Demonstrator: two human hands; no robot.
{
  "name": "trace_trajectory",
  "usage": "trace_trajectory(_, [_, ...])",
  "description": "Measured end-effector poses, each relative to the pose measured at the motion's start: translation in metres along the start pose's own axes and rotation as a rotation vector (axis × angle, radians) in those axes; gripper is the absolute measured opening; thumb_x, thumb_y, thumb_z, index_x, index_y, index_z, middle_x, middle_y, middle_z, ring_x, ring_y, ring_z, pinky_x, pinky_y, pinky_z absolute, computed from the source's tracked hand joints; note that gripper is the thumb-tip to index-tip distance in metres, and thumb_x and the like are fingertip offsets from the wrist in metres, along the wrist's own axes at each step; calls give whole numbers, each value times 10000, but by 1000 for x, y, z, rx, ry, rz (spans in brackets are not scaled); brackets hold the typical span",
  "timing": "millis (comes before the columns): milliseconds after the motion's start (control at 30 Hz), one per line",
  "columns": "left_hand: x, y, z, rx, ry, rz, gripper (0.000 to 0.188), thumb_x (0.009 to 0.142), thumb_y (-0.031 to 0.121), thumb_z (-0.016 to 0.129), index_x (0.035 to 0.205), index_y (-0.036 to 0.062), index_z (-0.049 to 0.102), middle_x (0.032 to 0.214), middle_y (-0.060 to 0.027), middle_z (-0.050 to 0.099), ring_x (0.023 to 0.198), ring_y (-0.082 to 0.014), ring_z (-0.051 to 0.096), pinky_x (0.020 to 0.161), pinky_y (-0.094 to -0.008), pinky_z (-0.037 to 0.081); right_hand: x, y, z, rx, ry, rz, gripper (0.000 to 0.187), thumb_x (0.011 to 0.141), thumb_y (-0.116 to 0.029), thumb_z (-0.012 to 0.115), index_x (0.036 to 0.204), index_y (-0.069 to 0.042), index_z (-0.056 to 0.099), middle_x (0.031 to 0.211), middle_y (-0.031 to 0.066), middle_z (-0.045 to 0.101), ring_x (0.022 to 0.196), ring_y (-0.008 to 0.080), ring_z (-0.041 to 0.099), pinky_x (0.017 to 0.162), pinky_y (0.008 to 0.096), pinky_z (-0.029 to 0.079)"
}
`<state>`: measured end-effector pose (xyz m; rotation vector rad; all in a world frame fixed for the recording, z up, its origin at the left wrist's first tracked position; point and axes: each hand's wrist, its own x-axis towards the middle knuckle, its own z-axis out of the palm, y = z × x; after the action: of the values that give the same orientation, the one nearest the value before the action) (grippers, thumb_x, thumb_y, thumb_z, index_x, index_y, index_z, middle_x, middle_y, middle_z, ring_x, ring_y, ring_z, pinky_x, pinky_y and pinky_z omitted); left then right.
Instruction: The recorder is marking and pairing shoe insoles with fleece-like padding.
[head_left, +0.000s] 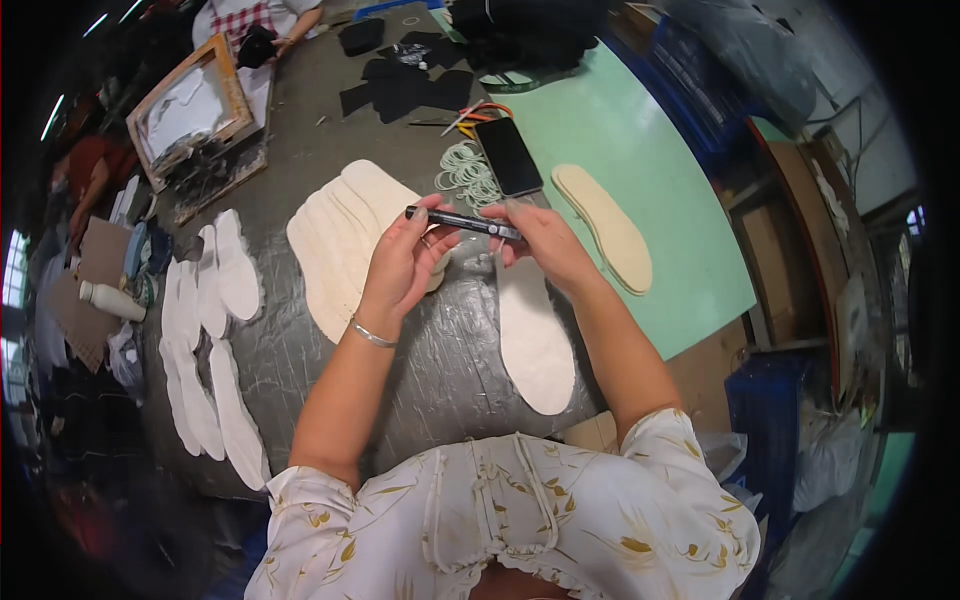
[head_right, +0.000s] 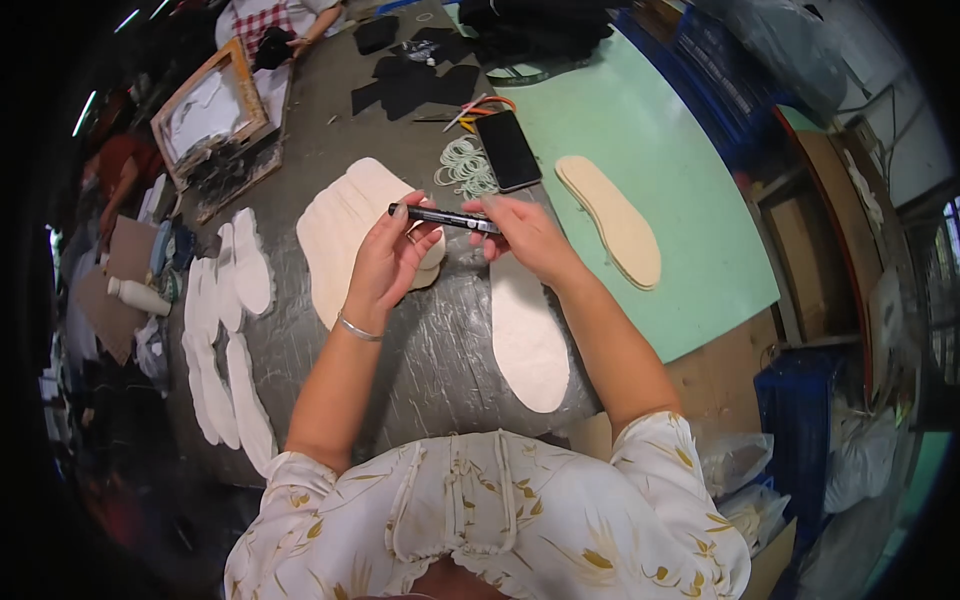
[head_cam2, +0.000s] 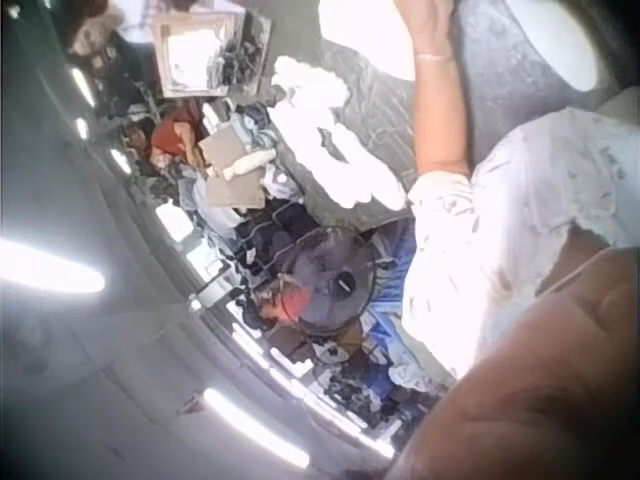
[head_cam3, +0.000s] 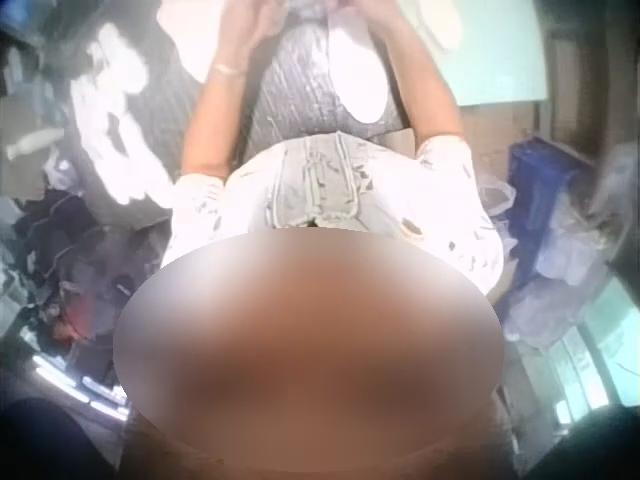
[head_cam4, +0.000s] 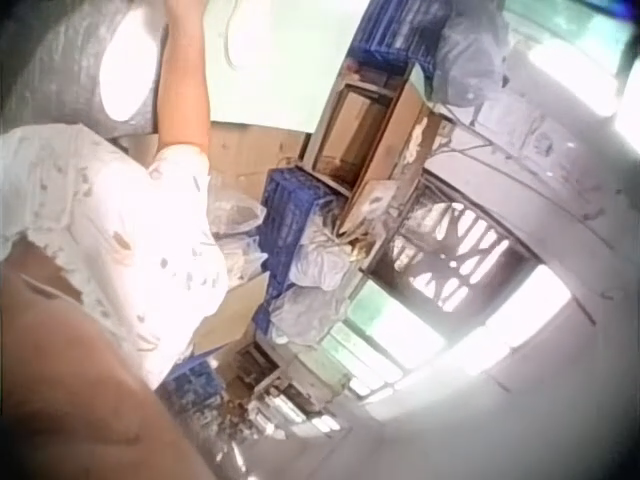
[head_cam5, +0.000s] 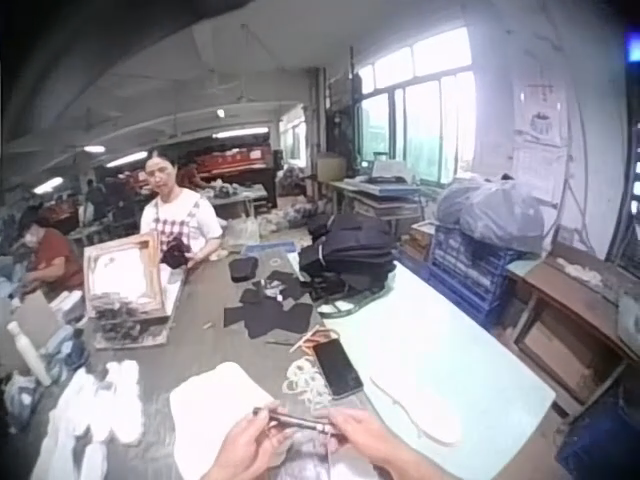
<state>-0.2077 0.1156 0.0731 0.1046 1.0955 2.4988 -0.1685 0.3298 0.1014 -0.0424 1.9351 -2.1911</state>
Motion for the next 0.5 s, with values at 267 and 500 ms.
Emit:
trace_trajectory(267, [-13, -26, 27, 50, -205, -97, 397, 1012, 215, 494, 1334, -15, 473, 1205, -129, 604, 1018, -173, 599, 904, -330, 528, -45, 13, -20, -192, 146, -170, 348, 945, -180, 623, 1241, 6, 618, 982, 30, 648, 897, 85, 594, 781, 240, 487])
trace_trajectory(500, [-21, -35, 44, 117, -359, -151, 335, 1020, 181, 483, 1304, 8, 523, 1222, -90, 609, 1037, -139, 597, 881, -302, 521, -53, 5, -19, -458, 261, -522, 213, 859, -79, 680, 1065, -38, 716, 842, 35, 642, 758, 128, 621, 670, 250, 496])
